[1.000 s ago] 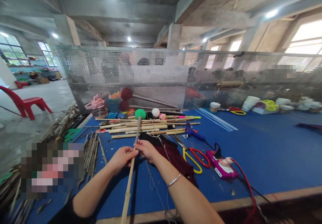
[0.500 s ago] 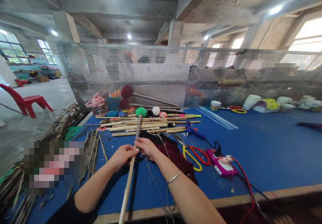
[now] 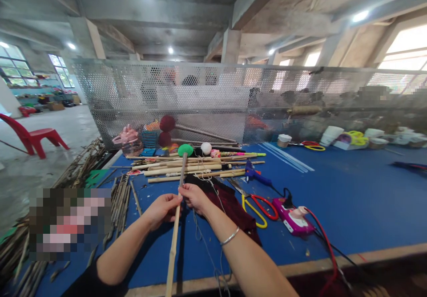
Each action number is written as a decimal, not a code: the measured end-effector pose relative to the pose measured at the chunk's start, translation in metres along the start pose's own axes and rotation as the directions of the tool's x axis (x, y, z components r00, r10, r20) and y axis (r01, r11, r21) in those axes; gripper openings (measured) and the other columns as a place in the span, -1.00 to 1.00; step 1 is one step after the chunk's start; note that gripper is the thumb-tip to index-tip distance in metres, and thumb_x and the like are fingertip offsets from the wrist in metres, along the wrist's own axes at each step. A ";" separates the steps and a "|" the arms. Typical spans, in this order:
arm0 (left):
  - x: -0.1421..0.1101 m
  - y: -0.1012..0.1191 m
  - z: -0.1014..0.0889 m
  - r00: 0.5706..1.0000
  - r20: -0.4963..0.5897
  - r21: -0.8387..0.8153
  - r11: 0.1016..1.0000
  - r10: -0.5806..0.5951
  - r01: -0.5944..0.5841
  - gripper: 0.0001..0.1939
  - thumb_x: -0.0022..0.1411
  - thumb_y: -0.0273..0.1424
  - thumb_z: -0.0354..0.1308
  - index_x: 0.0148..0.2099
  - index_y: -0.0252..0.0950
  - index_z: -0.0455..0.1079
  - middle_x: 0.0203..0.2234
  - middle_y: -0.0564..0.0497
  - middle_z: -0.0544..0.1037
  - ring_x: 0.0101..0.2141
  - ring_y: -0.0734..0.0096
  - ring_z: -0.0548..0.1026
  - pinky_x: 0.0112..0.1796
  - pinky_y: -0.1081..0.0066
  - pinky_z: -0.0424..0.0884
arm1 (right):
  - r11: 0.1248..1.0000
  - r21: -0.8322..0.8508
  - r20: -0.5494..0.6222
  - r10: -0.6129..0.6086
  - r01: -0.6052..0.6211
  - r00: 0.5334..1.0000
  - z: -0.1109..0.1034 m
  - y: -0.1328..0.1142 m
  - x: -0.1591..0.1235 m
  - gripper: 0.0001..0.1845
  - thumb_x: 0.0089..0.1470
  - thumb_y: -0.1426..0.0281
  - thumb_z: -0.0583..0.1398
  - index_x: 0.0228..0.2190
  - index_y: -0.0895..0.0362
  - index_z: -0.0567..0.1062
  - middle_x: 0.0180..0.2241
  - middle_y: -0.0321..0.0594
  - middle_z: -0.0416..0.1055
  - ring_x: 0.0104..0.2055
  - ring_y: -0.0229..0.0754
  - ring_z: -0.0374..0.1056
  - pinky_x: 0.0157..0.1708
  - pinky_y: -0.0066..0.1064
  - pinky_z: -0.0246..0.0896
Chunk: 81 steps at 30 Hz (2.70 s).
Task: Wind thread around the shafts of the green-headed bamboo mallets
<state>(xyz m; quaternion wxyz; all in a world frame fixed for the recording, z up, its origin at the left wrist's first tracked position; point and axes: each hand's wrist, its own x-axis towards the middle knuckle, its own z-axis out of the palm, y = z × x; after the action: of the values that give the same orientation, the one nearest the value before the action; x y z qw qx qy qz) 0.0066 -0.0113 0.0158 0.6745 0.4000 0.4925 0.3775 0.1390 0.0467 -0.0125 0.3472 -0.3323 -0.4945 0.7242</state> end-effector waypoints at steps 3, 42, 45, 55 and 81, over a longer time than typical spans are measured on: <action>0.001 -0.001 0.000 0.997 -0.040 0.031 0.997 0.073 -0.072 -0.59 -0.23 -0.18 0.29 -0.45 -0.37 0.24 -0.67 0.10 0.37 -0.67 0.65 0.31 -0.59 0.59 0.25 | 1.000 0.021 -0.005 0.005 -0.005 1.000 0.000 -0.002 -0.001 -0.61 -0.19 0.16 0.24 -0.52 0.15 0.20 -0.79 -0.56 -0.04 -0.78 -0.53 -0.30 -0.79 -0.59 -0.49; 0.001 0.003 -0.003 0.997 0.057 -0.111 0.993 0.057 -0.050 -0.69 -0.10 -0.25 0.22 -0.40 -0.41 0.31 -0.51 -0.04 0.45 -0.58 0.58 0.40 -0.58 0.60 0.24 | 0.993 0.101 0.078 0.046 -0.054 0.996 -0.001 -0.008 -0.003 -0.67 -0.20 0.26 0.26 -0.44 0.20 0.28 -0.76 -0.54 0.03 -0.78 -0.55 -0.29 -0.78 -0.59 -0.53; 0.000 0.003 -0.002 0.998 0.055 -0.145 0.989 0.042 -0.034 -0.74 -0.05 -0.30 0.19 -0.36 -0.40 0.31 -0.49 -0.06 0.47 -0.57 0.56 0.41 -0.58 0.59 0.25 | 0.993 0.115 0.096 0.023 -0.034 0.995 -0.001 -0.008 -0.003 -0.67 -0.24 0.33 0.28 -0.41 0.23 0.33 -0.70 -0.47 0.17 -0.78 -0.56 -0.22 -0.78 -0.58 -0.50; -0.001 0.002 0.002 0.999 0.018 -0.014 0.999 0.041 -0.040 -0.70 0.01 -0.19 0.09 -0.36 -0.36 0.26 -0.56 -0.02 0.45 -0.60 0.50 0.42 -0.59 0.54 0.26 | 0.996 0.046 0.100 0.076 -0.081 0.992 0.001 -0.011 -0.006 -0.69 -0.23 0.33 0.27 -0.44 0.24 0.33 -0.70 -0.48 0.17 -0.80 -0.57 -0.24 -0.80 -0.58 -0.53; 0.016 -0.001 -0.008 0.986 -0.042 -0.468 0.875 -0.160 0.122 -0.80 0.22 -0.35 -0.14 -0.42 -0.34 0.12 -0.74 0.21 0.11 -0.80 0.76 0.01 -0.74 0.68 -0.14 | 0.777 -0.627 -0.050 0.018 -0.046 0.999 0.021 -0.054 -0.045 -0.67 -0.19 0.35 0.20 -0.30 0.14 0.29 -0.71 -0.48 0.08 -0.71 -0.43 -0.08 -0.70 -0.54 -0.23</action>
<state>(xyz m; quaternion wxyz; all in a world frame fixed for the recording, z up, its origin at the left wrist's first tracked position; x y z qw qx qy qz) 0.0025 0.0045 0.0079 0.7560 0.1748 0.4423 0.4498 0.1549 0.0140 0.0515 0.2143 -0.4521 -0.6946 0.5169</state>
